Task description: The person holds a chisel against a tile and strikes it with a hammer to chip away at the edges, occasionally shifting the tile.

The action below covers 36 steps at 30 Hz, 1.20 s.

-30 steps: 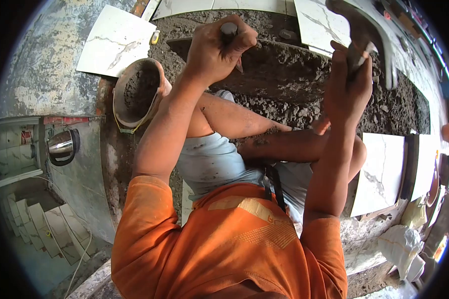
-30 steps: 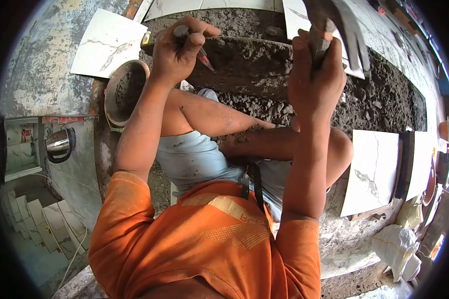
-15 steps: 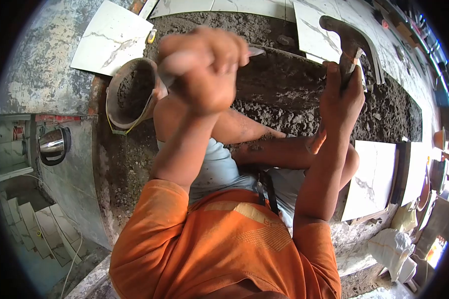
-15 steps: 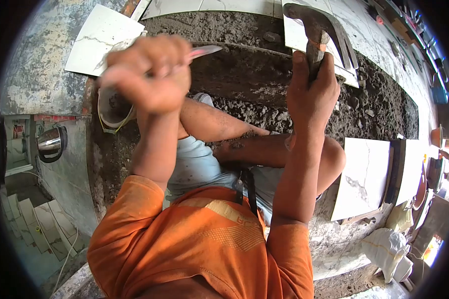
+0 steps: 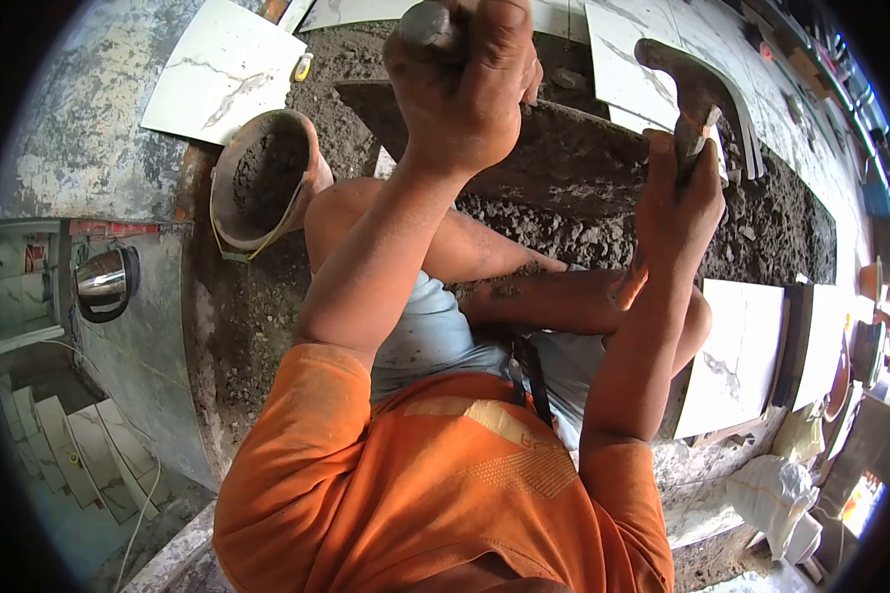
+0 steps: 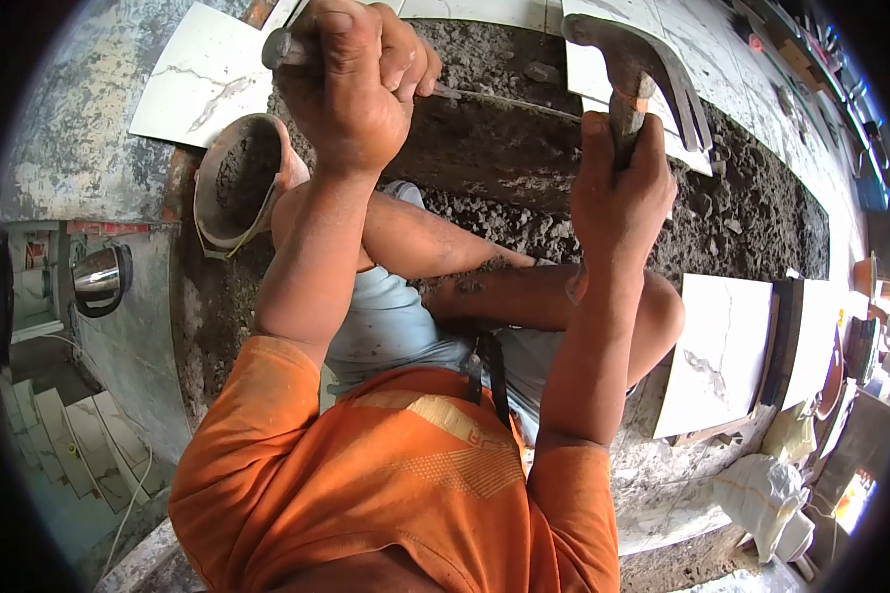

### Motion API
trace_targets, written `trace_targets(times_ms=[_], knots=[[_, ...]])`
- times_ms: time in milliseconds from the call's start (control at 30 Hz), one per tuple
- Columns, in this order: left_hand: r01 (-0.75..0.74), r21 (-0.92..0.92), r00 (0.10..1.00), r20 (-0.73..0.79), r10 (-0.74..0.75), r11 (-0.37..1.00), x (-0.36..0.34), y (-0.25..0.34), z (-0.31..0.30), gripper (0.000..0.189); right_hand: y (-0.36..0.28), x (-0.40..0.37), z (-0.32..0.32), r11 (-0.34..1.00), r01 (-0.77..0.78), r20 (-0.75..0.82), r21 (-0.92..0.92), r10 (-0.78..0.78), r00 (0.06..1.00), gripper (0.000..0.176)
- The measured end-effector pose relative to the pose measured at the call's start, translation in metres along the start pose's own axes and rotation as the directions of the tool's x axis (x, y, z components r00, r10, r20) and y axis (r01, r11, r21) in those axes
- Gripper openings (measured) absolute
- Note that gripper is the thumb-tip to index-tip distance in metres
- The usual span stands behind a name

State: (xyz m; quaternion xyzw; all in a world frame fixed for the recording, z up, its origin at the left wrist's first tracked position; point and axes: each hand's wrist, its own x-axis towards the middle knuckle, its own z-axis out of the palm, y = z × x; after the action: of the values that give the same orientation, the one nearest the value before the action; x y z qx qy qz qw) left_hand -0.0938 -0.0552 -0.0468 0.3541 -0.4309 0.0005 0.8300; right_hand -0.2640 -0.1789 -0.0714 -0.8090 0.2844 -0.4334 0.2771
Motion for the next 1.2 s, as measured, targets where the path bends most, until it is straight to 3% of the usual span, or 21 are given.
trace_targets(times_ms=[100, 167, 233, 300, 333, 367, 433, 567, 633, 700, 767, 833, 933, 1033, 1067, 1167, 1200], knots=[[-0.015, 0.031, 0.999, 0.044, 0.014, 0.999, 0.002, -0.001, 0.004, 0.038, 0.000, 0.000, -0.002, 1.000, -0.025, 0.034, -0.013, 0.026, 0.999, 0.031], [-0.034, 0.228, 0.991, 0.136, 0.003, 0.973, 0.006, 0.004, 0.007, 0.038, -0.004, 0.001, -0.003, 0.999, -0.032, 0.034, -0.028, 0.033, 0.999, 0.030], [-0.023, 0.229, 0.995, 0.103, -0.001, 0.973, 0.008, 0.001, 0.011, 0.038, -0.003, 0.001, -0.004, 0.998, -0.040, 0.048, -0.043, 0.042, 0.998, 0.030], [-0.227, 0.334, 0.949, 0.286, 0.131, 0.915, 0.012, -0.005, 0.006, 0.035, -0.004, 0.002, -0.005, 0.998, -0.027, 0.051, -0.061, 0.030, 0.998, 0.030], [-0.171, 0.321, 0.957, 0.280, 0.079, 0.932, 0.006, 0.001, 0.016, 0.032, -0.005, 0.002, -0.006, 0.997, -0.012, 0.059, -0.080, 0.017, 0.998, 0.029], [-0.255, 0.467, 0.939, 0.328, 0.102, 0.847, 0.004, 0.007, 0.021, 0.030, -0.004, 0.002, -0.007, 0.997, -0.016, 0.050, -0.081, 0.020, 0.999, 0.029], [-0.230, 0.518, 0.945, 0.321, 0.062, 0.824, 0.001, 0.012, 0.028, 0.031, -0.002, 0.003, -0.006, 0.999, -0.020, 0.072, -0.045, 0.023, 0.997, 0.029], [-0.165, 0.517, 0.950, 0.312, -0.006, 0.840, 0.002, 0.002, 0.022, 0.034, -0.002, 0.003, -0.008, 0.998, -0.056, 0.101, -0.027, 0.059, 0.993, 0.030], [-0.293, 0.599, 0.869, 0.493, -0.054, 0.745, 0.002, -0.006, 0.010, 0.040, -0.001, 0.003, -0.010, 0.998, -0.056, 0.104, -0.026, 0.058, 0.993, 0.031], [-0.291, 0.622, 0.850, 0.517, -0.102, 0.727, 0.000, -0.010, 0.006, 0.047, 0.000, 0.003, -0.012, 0.997, -0.068, 0.098, -0.021, 0.070, 0.993, 0.032], [-0.172, 0.519, 0.882, 0.460, -0.104, 0.837, -0.003, -0.008, 0.011, 0.043, 0.000, 0.004, -0.014, 0.999, -0.047, 0.126, -0.002, 0.047, 0.991, 0.035], [-0.178, 0.502, 0.869, 0.483, -0.104, 0.846, -0.005, -0.017, 0.000, 0.041, 0.004, 0.007, -0.016, 0.999, -0.039, 0.121, 0.021, 0.036, 0.992, 0.038], [-0.122, 0.523, 0.847, 0.499, -0.187, 0.843, -0.006, -0.006, 0.001, 0.040, 0.007, 0.020, -0.028, 0.996, 0.078, 0.252, 0.038, -0.085, 0.964, 0.042], [-0.124, 0.640, 0.814, 0.503, -0.291, 0.758, -0.005, 0.003, 0.003, 0.043, -0.003, 0.037, -0.050, 0.988, 0.044, 0.320, 0.150, -0.090, 0.943, 0.042], [0.015, 0.597, 0.823, 0.448, -0.349, 0.802, -0.007, 0.006, 0.008, 0.045, -0.019, 0.043, -0.067, 0.990, -0.053, 0.358, 0.128, 0.004, 0.934, 0.039], [0.061, 0.443, 0.860, 0.431, -0.272, 0.894, -0.011, -0.013, 0.003, 0.047, -0.040, 0.053, -0.094, 0.901, 0.004, 0.215, 0.433, -0.107, 0.971, 0.041], [0.060, 0.441, 0.861, 0.430, -0.270, 0.895, -0.012, -0.016, 0.003, 0.047, -0.048, 0.055, -0.107, 0.901, 0.055, 0.215, 0.431, -0.162, 0.963, 0.041]])
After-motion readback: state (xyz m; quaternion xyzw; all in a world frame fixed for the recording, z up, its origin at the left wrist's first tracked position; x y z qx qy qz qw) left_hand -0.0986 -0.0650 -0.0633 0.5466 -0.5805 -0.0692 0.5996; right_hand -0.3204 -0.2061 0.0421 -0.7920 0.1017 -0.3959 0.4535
